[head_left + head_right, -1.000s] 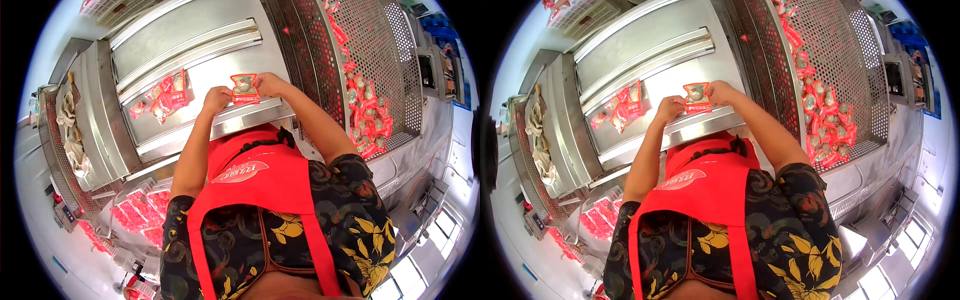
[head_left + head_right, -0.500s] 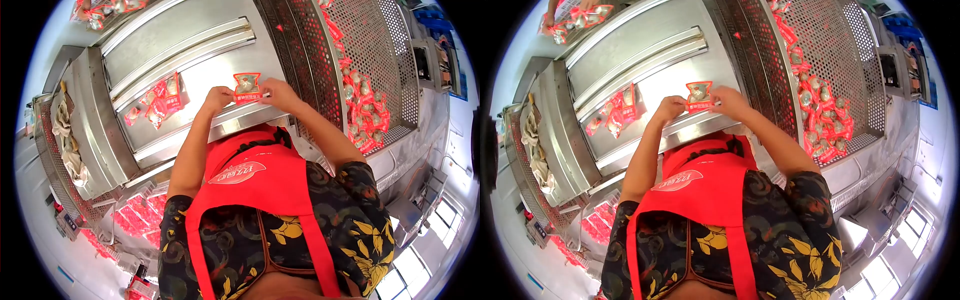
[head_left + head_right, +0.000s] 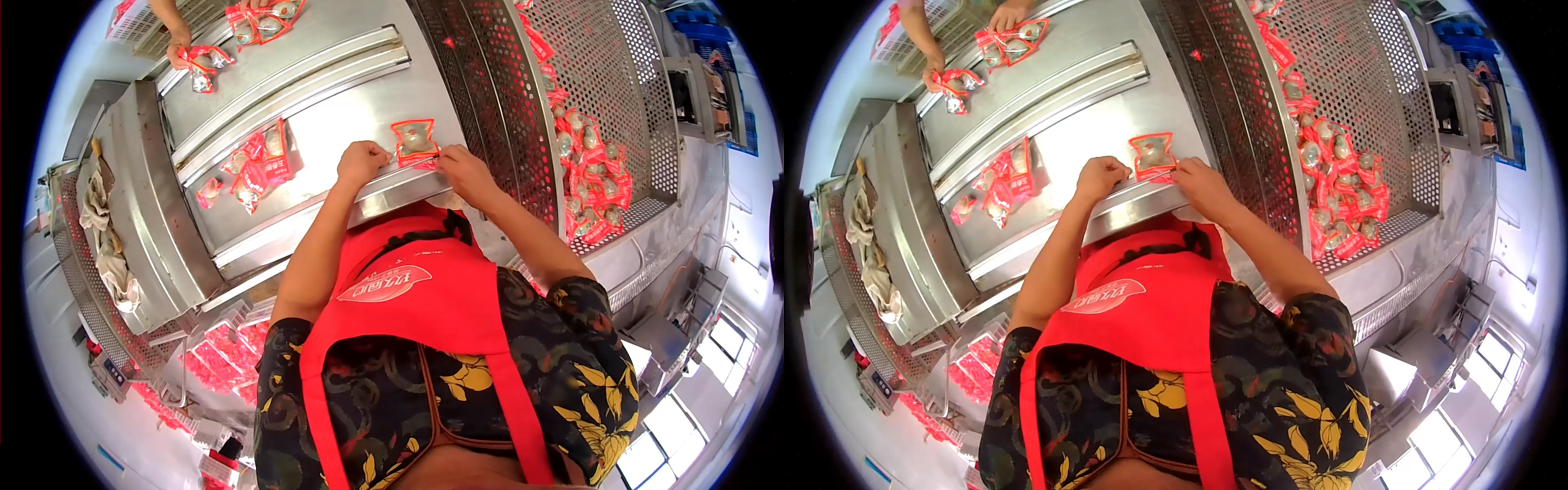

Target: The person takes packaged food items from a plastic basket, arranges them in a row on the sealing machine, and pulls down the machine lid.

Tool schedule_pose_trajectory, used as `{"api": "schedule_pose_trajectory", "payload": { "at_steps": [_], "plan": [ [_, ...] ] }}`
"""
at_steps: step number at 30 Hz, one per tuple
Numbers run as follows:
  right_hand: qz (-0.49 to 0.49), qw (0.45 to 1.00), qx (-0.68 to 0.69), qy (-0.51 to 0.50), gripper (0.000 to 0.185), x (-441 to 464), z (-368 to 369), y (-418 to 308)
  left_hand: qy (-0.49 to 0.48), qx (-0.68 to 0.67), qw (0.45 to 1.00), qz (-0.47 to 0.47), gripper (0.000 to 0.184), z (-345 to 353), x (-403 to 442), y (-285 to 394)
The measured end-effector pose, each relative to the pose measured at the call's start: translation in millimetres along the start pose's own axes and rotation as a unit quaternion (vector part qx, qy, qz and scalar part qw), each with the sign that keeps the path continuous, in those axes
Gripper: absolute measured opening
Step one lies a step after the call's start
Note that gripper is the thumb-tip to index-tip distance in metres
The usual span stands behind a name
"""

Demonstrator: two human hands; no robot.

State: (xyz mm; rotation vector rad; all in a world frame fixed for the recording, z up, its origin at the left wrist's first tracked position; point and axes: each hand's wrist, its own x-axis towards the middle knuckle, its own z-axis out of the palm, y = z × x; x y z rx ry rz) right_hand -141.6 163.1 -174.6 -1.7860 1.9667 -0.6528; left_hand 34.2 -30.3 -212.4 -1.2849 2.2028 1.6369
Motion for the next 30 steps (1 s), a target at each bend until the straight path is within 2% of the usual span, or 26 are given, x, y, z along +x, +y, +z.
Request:
{"api": "schedule_pose_trajectory", "payload": {
  "at_steps": [3, 5, 6, 7, 8, 11, 15, 18, 19, 20, 22, 24, 27, 30],
  "plan": [
    [0.022, 1.000, -0.001, 0.010, 0.025, -10, 4, 2, -0.001, -0.055, 0.998, -0.017, 0.021, 2, 2, -7],
    [0.121, 0.984, 0.096, 0.090, 0.031, -9, 4, -11, -0.023, -0.051, 0.998, -0.032, 0.023, 5, 5, -11],
    [0.121, 0.984, 0.097, 0.091, 0.031, -9, 3, -13, 0.001, -0.068, 0.998, 0.006, 0.025, 8, -1, -7],
    [0.092, 0.989, 0.050, 0.102, 0.032, -8, 2, -15, 0.025, -0.084, 0.995, 0.045, 0.029, 10, -10, 1],
    [0.062, 0.992, 0.003, 0.113, 0.032, -9, 3, -16, 0.037, -0.036, 0.995, 0.090, 0.032, 10, -20, 9],
    [0.016, 0.992, -0.019, 0.124, 0.026, -5, 19, -15, 0.068, -0.026, 0.990, 0.124, 0.030, 20, -28, 6],
    [0.037, 0.987, -0.096, 0.125, 0.020, 7, 32, -21, 0.056, -0.063, 0.991, 0.102, 0.021, 20, -29, 0],
    [-0.011, 0.985, -0.105, 0.134, 0.014, 8, 37, -21, 0.061, -0.115, 0.985, 0.112, 0.020, 16, -33, 0],
    [-0.058, 0.986, -0.082, 0.132, 0.014, 5, 38, -22, 0.062, -0.114, 0.985, 0.112, 0.020, 13, -37, 1],
    [-0.105, 0.984, -0.059, 0.129, 0.014, 3, 38, -23, 0.073, -0.084, 0.984, 0.138, 0.022, 11, -43, 1],
    [-0.091, 0.983, -0.066, 0.146, 0.014, -2, 34, -18, 0.085, -0.055, 0.981, 0.165, 0.024, 6, -55, 11],
    [-0.076, 0.981, -0.072, 0.163, 0.013, -7, 30, -12, 0.115, 0.116, 0.915, 0.368, 0.033, 6, -66, 25],
    [-0.058, 0.978, -0.070, 0.188, 0.015, -9, 27, -3, 0.103, 0.184, 0.904, 0.371, 0.037, 17, -63, 22],
    [-0.047, 0.978, -0.073, 0.189, 0.016, -12, 24, 1, 0.098, 0.193, 0.894, 0.392, 0.037, 24, -56, 23]
  ]
}}
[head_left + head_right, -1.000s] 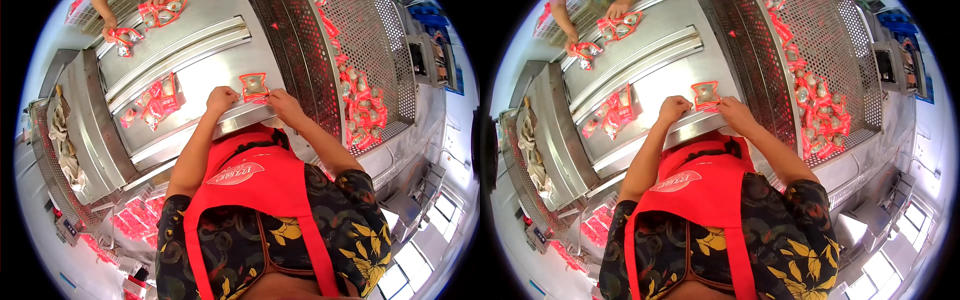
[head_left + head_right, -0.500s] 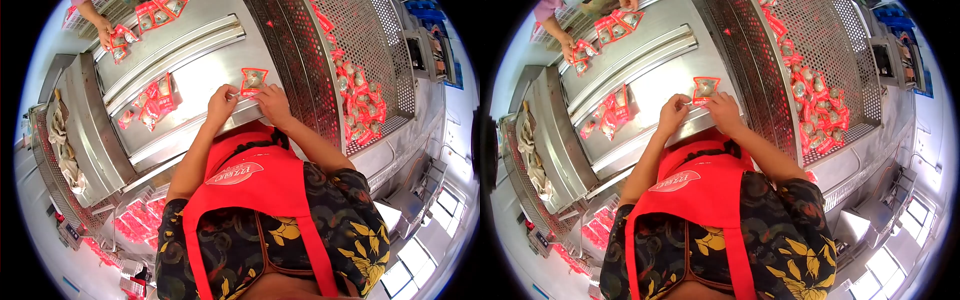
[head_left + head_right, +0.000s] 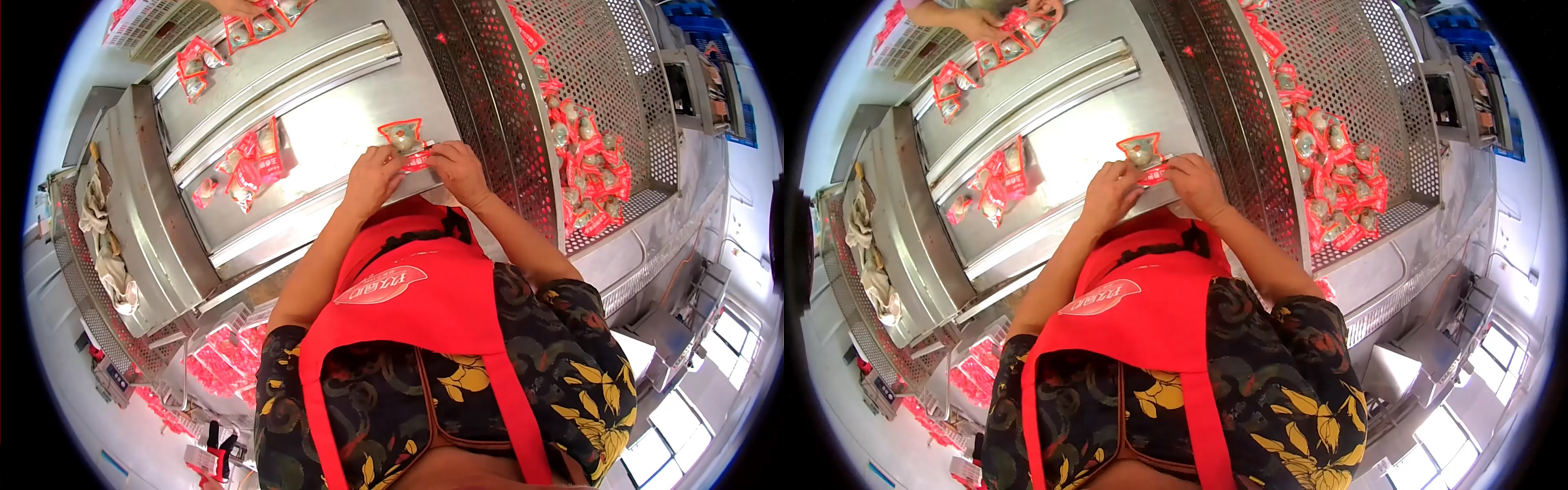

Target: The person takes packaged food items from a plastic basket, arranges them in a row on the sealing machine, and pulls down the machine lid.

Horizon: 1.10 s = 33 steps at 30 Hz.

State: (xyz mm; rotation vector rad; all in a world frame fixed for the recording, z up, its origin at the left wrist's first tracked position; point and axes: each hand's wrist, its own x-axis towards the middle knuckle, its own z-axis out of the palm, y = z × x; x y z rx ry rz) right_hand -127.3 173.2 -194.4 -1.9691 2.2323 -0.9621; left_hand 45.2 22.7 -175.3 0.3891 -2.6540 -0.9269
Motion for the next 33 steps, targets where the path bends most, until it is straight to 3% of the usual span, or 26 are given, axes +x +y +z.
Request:
{"api": "schedule_pose_trajectory", "payload": {
  "at_steps": [5, 8, 10, 21, 23, 27, 29, 30, 31, 33],
  "plan": [
    [0.030, 0.999, 0.027, -0.005, 0.019, -2, 1, 1, -0.025, 0.076, 0.997, 0.021, 0.025, 7, 6, 6],
    [0.040, 0.998, 0.050, 0.002, 0.017, -3, 0, -1, 0.021, 0.130, 0.991, 0.012, 0.026, 7, 1, 13],
    [0.045, 0.998, 0.052, 0.002, 0.016, -2, 0, -1, 0.025, 0.157, 0.986, -0.042, 0.026, 10, -10, 12],
    [0.076, 0.993, 0.090, -0.017, 0.013, -6, -1, -4, 0.086, 0.089, 0.991, 0.051, 0.016, 16, -22, -7],
    [0.109, 0.985, 0.092, -0.097, 0.016, 3, -15, -9, 0.033, 0.045, 0.997, 0.050, 0.016, -4, -24, 0],
    [0.103, 0.989, 0.048, -0.094, 0.018, 24, -34, -28, 0.225, 0.115, 0.959, -0.127, 0.030, -52, -37, -27],
    [0.177, 0.977, 0.088, -0.078, 0.016, 28, -30, -30, 0.273, 0.222, 0.907, -0.232, 0.046, -76, -37, -54],
    [0.152, 0.981, 0.105, -0.058, 0.014, 33, -24, -30, 0.298, 0.294, 0.876, -0.241, 0.035, -93, -30, -57],
    [0.148, 0.982, 0.103, -0.059, 0.014, 39, -19, -32, 0.302, 0.293, 0.874, -0.243, 0.035, -97, -36, -72],
    [0.195, 0.951, 0.211, -0.114, 0.012, 50, -8, -37, 0.174, 0.247, 0.873, -0.382, 0.023, -96, -52, -101]
  ]
}}
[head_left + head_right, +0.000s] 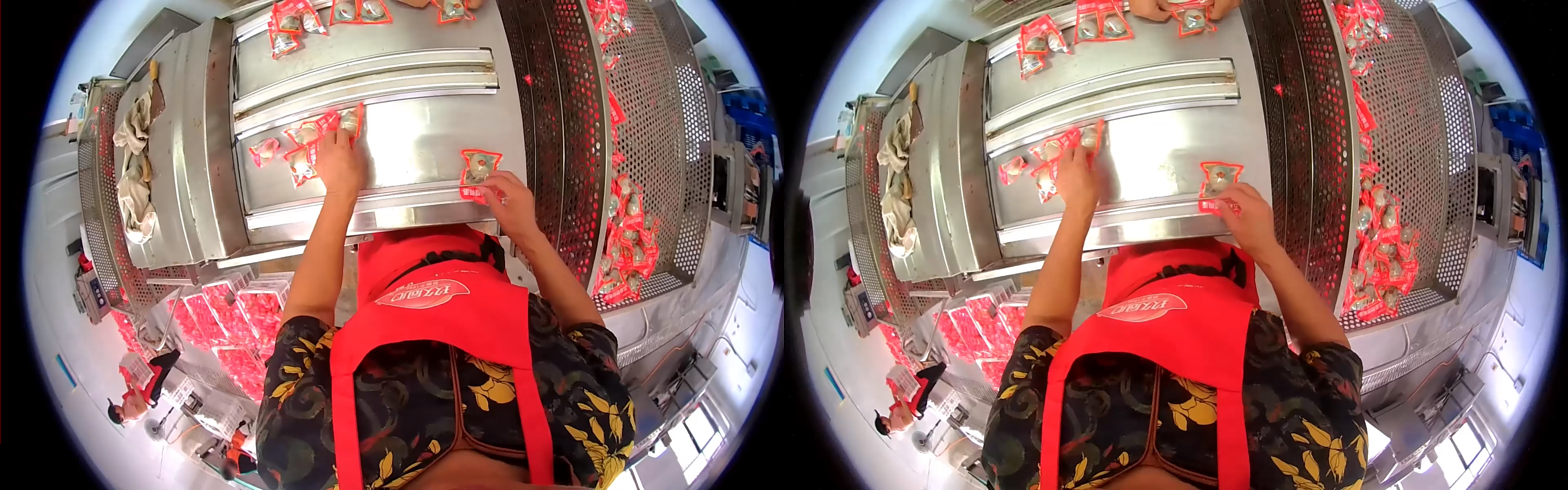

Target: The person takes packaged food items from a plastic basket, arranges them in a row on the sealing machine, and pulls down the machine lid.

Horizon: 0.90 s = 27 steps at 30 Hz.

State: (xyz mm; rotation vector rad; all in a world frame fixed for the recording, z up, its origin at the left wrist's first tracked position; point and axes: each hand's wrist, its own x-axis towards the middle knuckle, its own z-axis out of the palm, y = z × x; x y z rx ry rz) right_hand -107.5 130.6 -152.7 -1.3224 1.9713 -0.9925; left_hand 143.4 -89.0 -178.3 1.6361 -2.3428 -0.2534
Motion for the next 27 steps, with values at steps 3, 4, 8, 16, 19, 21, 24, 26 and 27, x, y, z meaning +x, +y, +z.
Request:
{"api": "schedule_pose_trajectory", "payload": {
  "at_steps": [3, 4, 8, 16, 19, 21, 24, 26, 27],
  "plan": [
    [0.099, 0.985, 0.131, -0.057, 0.014, 24, 29, -12, 0.008, -0.059, 0.997, 0.043, 0.015, 7, -11, 7],
    [0.173, 0.962, 0.194, -0.089, 0.016, 34, 39, -18, 0.002, -0.090, 0.993, 0.075, 0.016, 8, -17, 19],
    [0.237, 0.930, 0.244, -0.137, 0.020, 79, 75, -34, -0.064, -0.228, 0.963, 0.127, 0.018, 1, -46, 56],
    [0.384, 0.844, 0.323, -0.191, 0.022, 107, 93, -13, -0.227, -0.388, 0.877, -0.168, 0.030, 23, -34, -2],
    [0.400, 0.811, 0.386, -0.182, 0.026, 107, 95, -17, -0.245, -0.428, 0.851, -0.180, 0.028, 40, -25, -8],
    [0.414, 0.807, 0.385, -0.172, 0.025, 108, 91, -23, -0.273, -0.444, 0.829, -0.201, 0.026, 40, -23, -7],
    [0.427, 0.811, 0.362, -0.172, 0.020, 114, 81, -36, -0.354, -0.498, 0.745, -0.268, 0.023, 27, -18, 1],
    [0.427, 0.819, 0.339, -0.178, 0.018, 116, 81, -31, -0.376, -0.515, 0.715, -0.286, 0.026, 20, -17, 9],
    [0.390, 0.842, 0.315, -0.198, 0.016, 116, 85, -21, -0.379, -0.514, 0.715, -0.285, 0.026, 27, -17, 9]
  ]
}}
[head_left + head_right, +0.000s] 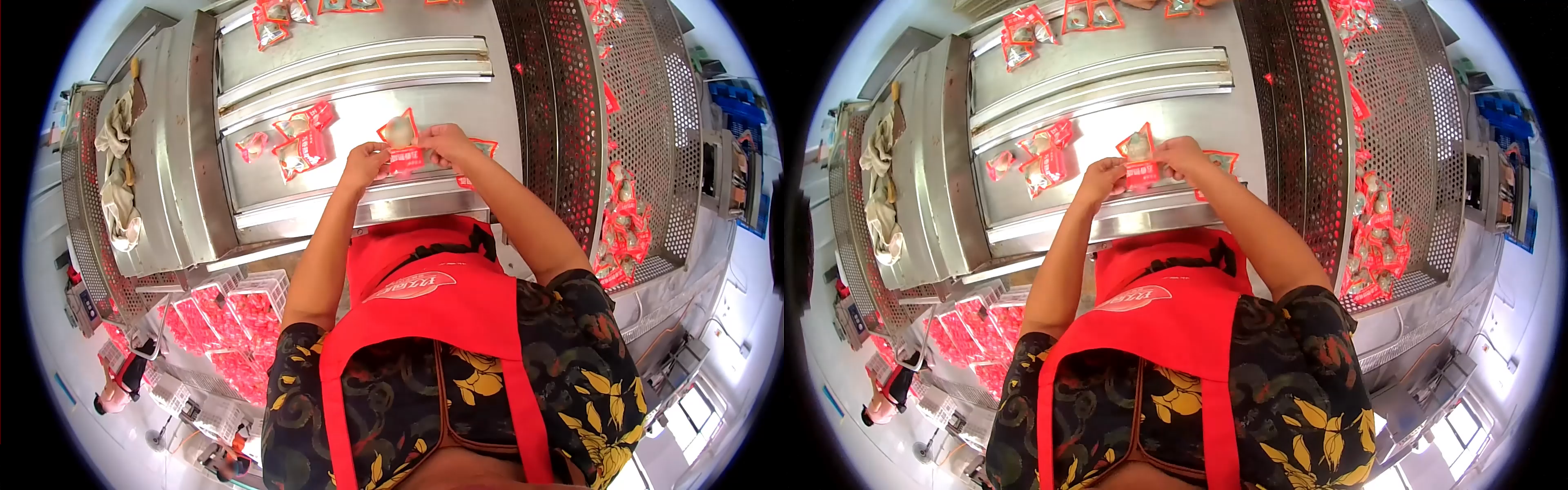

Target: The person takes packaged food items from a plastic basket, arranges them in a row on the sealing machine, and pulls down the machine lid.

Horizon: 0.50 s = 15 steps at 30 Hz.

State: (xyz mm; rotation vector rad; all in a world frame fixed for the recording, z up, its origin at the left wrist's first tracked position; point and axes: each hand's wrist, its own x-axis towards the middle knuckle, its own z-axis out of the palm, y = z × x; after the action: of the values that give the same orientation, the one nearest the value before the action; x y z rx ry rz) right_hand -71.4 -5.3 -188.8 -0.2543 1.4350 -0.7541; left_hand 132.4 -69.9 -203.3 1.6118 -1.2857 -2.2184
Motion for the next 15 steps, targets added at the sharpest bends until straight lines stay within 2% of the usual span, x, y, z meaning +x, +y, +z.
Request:
{"api": "schedule_pose_trajectory", "payload": {
  "at_steps": [2, 7, 12, 14, 15],
  "plan": [
    [-0.029, 0.999, -0.041, -0.014, 0.015, 11, -4, 9, 0.026, -0.056, 0.998, 0.035, 0.021, 1, 15, -13],
    [0.012, 0.999, -0.047, -0.018, 0.014, 16, -9, 11, 0.040, -0.062, 0.997, 0.028, 0.018, 9, 16, -4],
    [-0.003, 0.999, -0.044, -0.014, 0.013, 19, -10, 15, 0.050, -0.083, 0.995, 0.023, 0.016, 11, 28, -9],
    [-0.006, 0.999, -0.042, -0.013, 0.013, 18, -10, 16, 0.097, 0.010, 0.993, 0.067, 0.017, 13, 30, -11],
    [-0.015, 0.997, -0.071, -0.007, 0.012, 16, -11, 15, 0.097, 0.010, 0.993, 0.066, 0.017, 11, 33, -13]
  ]
}}
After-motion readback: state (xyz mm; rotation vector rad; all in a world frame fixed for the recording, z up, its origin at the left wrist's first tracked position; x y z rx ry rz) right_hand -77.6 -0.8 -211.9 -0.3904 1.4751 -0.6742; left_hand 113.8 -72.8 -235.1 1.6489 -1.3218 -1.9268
